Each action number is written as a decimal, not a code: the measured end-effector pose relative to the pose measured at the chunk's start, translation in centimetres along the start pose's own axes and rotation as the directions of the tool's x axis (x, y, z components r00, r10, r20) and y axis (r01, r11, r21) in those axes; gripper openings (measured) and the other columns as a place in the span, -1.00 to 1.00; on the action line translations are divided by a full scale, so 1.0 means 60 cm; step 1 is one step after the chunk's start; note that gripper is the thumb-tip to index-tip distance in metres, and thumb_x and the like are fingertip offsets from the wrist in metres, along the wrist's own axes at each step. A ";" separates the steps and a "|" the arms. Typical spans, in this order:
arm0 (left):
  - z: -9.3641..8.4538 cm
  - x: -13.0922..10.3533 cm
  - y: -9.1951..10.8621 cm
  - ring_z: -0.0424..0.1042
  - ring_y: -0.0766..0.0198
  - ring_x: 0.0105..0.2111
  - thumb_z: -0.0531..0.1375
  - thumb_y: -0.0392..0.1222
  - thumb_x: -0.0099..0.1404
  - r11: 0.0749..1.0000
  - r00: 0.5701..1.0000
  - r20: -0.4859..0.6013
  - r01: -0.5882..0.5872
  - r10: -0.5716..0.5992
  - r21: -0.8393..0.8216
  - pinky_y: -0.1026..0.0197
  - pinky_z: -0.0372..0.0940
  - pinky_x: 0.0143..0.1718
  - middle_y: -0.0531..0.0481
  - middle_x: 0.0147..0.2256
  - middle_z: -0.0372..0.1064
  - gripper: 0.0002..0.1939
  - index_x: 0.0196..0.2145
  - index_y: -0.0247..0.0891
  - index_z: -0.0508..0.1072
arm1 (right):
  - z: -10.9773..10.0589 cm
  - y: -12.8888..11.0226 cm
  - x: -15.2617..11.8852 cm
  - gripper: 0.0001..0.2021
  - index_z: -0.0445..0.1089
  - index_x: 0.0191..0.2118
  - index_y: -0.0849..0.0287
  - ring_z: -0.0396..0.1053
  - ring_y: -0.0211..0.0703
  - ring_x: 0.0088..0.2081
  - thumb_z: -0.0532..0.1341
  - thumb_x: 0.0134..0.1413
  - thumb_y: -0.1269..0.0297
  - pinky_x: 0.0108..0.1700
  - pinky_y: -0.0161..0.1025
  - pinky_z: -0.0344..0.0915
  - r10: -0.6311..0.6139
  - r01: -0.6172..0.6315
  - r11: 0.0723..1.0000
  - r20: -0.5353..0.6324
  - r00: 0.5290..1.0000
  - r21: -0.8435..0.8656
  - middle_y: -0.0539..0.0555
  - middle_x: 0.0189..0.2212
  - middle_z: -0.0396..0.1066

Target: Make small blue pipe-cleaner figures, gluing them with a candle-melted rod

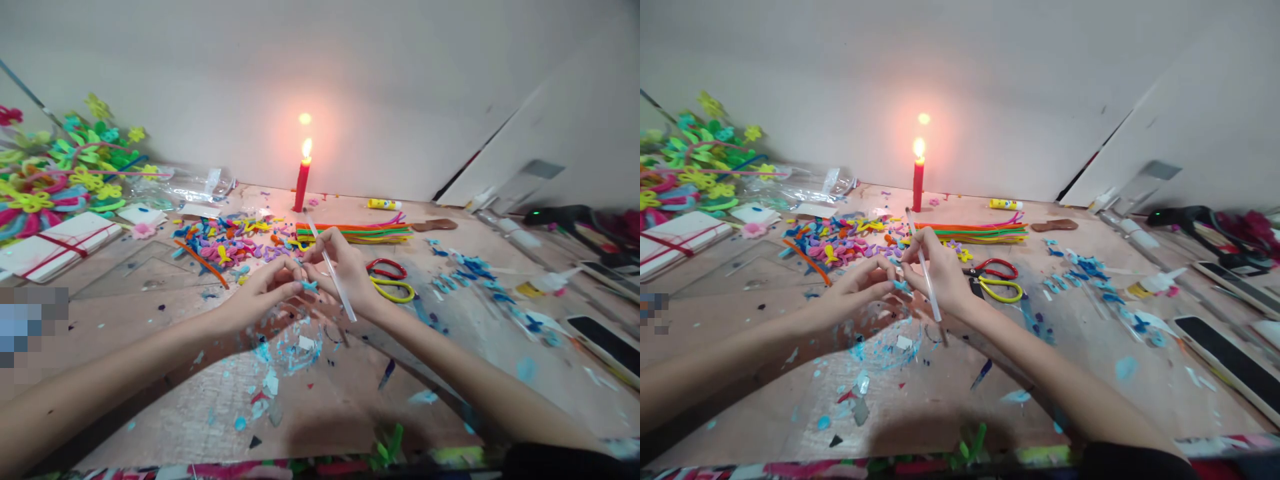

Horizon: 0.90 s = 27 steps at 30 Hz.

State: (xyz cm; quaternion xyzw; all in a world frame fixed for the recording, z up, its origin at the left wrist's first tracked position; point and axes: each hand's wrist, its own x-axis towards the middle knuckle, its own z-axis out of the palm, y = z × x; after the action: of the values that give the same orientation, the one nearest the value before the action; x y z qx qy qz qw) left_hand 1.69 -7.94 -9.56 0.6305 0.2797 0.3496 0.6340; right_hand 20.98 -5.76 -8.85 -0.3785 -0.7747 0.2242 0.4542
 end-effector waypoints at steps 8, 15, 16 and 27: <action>0.003 0.001 0.004 0.53 0.33 -0.37 0.27 -0.13 0.32 0.992 0.997 -0.072 -0.020 0.011 -0.128 0.24 0.46 -0.28 0.07 -0.39 0.46 -0.81 -0.29 -0.22 0.33 | 0.030 -0.019 -0.017 -0.66 0.10 -0.32 0.05 0.38 -0.23 -0.28 0.34 -0.03 0.18 -0.18 -0.22 0.35 0.361 -0.256 0.819 -0.114 0.926 0.514 -0.06 -0.36 0.33; 0.009 -0.007 0.028 0.45 0.33 -0.27 0.27 -0.12 0.30 0.993 0.983 -0.144 -0.109 0.114 0.040 0.27 0.41 -0.24 0.01 -0.22 0.41 -0.84 -0.32 -0.22 0.38 | 0.032 -0.020 -0.017 -0.68 0.09 -0.25 0.02 0.36 -0.22 -0.25 0.30 0.02 0.19 -0.12 -0.18 0.38 0.365 -0.216 0.772 -0.138 0.921 0.598 -0.03 -0.28 0.30; 0.005 -0.005 0.039 0.44 0.33 -0.25 0.27 -0.12 0.29 0.987 0.970 -0.189 -0.139 0.153 0.082 0.27 0.41 -0.22 0.00 -0.20 0.41 -0.85 -0.32 -0.22 0.39 | 0.028 -0.020 -0.014 -0.68 0.07 -0.25 0.01 0.37 -0.21 -0.25 0.29 0.04 0.20 -0.09 -0.15 0.39 0.336 -0.192 0.778 -0.137 0.932 0.598 -0.04 -0.28 0.30; -0.009 0.045 0.137 0.49 0.27 -0.30 0.28 -0.18 0.25 0.916 0.916 -0.255 -0.216 0.310 0.337 0.16 0.40 -0.16 -0.02 -0.36 0.49 -0.88 -0.33 -0.29 0.47 | 0.010 -0.046 0.010 -0.64 0.06 -0.23 0.01 0.36 -0.22 -0.23 0.32 0.05 0.21 -0.06 -0.16 0.38 0.218 -0.086 0.803 -0.156 0.963 0.590 -0.05 -0.30 0.27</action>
State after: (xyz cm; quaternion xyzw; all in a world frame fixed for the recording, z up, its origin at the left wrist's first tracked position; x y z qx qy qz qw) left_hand 2.16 -5.81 -1.17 0.6910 0.3351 0.4782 0.4261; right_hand 19.19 -6.98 -6.93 -0.3059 -0.5828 0.4419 0.6095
